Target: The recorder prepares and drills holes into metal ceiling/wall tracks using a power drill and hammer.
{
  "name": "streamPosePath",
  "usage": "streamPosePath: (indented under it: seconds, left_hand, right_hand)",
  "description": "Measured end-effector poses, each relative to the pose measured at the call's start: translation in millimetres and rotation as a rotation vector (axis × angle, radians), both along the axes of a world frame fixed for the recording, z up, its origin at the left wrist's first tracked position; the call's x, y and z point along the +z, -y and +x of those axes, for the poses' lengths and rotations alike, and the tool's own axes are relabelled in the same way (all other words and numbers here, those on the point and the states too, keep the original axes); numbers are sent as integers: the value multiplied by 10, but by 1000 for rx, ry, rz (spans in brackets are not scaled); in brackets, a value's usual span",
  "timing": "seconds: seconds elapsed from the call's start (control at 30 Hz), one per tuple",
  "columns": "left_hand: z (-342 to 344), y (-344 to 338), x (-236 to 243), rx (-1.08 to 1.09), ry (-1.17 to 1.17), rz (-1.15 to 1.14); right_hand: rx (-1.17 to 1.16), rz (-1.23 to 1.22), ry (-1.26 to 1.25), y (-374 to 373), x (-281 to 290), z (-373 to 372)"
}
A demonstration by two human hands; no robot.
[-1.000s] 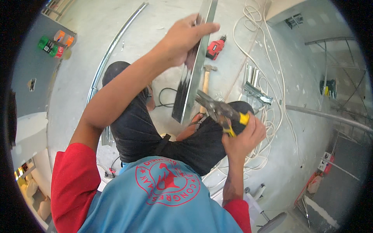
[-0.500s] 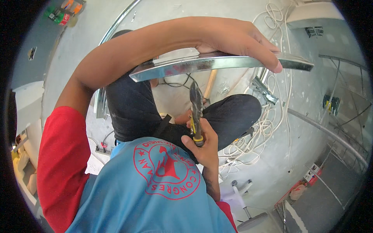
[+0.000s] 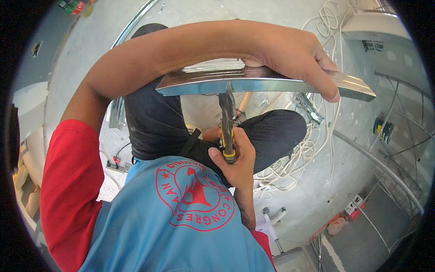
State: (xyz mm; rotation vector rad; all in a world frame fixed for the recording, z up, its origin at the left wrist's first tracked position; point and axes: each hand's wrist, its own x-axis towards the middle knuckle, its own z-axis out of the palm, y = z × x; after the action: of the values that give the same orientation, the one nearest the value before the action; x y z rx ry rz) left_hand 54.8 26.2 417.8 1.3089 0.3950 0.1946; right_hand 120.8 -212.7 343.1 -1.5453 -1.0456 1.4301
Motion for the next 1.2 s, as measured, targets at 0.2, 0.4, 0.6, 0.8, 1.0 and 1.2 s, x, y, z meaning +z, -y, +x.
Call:
streamPosePath:
  seconds: [0.2,0.4,0.6,0.8,1.0,1.2]
  left_hand:
    - [22,-3,-9,-17,18,-20]
    - [119,-25,-95,13,13,-7]
    - [65,-7,-33,-14,-32,-52]
    - [-3,20,-15,3,-2,15]
    - [-23,13,37,9,-52,-17]
    - [-3,15,23,62,-47,98]
  right_hand:
    - [-23,10,25,44,-40,27]
    - [-26,36,3,20,-18,28]
    - [-61,-16,67,50,4,48]
    - [-46,44,85,28,-28,48]
    - [-56,94,122,-10,-24,43]
    - [-34,138,179,-3,-56,79]
